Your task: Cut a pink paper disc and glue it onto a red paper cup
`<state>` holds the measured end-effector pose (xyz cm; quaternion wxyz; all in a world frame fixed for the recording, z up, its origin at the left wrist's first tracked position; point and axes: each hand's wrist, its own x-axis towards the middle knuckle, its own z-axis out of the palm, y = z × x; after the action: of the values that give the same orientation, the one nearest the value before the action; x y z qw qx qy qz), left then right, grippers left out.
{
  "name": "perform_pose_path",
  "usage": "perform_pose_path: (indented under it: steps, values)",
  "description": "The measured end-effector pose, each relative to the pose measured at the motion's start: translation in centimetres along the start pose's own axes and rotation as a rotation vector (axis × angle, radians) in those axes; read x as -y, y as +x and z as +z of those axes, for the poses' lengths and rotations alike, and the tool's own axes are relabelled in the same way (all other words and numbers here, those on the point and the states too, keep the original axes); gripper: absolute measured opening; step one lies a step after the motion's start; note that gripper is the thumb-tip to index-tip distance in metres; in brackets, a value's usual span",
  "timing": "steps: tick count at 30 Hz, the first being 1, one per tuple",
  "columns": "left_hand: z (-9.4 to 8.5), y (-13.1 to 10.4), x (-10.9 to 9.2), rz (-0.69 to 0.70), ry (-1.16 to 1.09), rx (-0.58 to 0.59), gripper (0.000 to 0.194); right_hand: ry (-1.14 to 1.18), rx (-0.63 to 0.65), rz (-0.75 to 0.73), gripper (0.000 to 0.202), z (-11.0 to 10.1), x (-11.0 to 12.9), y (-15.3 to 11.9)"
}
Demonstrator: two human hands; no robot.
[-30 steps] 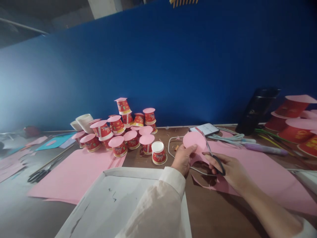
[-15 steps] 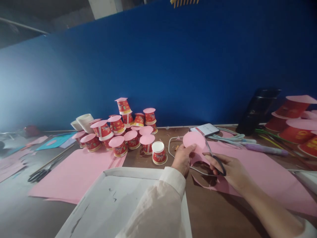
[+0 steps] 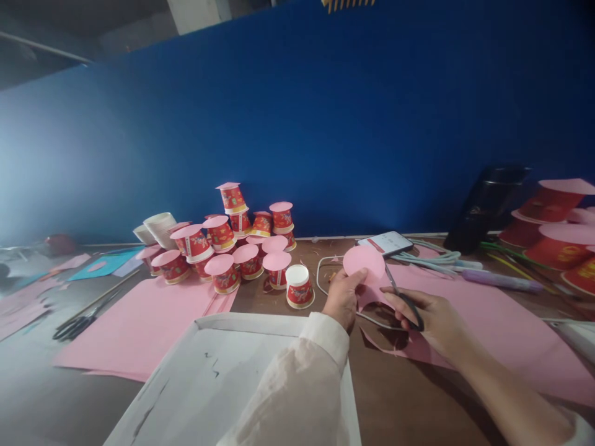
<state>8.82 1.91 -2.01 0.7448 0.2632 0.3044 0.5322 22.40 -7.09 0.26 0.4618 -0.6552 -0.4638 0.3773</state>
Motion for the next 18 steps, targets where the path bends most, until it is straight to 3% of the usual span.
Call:
perform_pose_path:
  steps: [18]
  values:
    - [-0.38,0.46,0.51,0.016,0.071,0.017,0.056,0.068,0.011,0.060,0.057,0.10,0.09,-0.10]
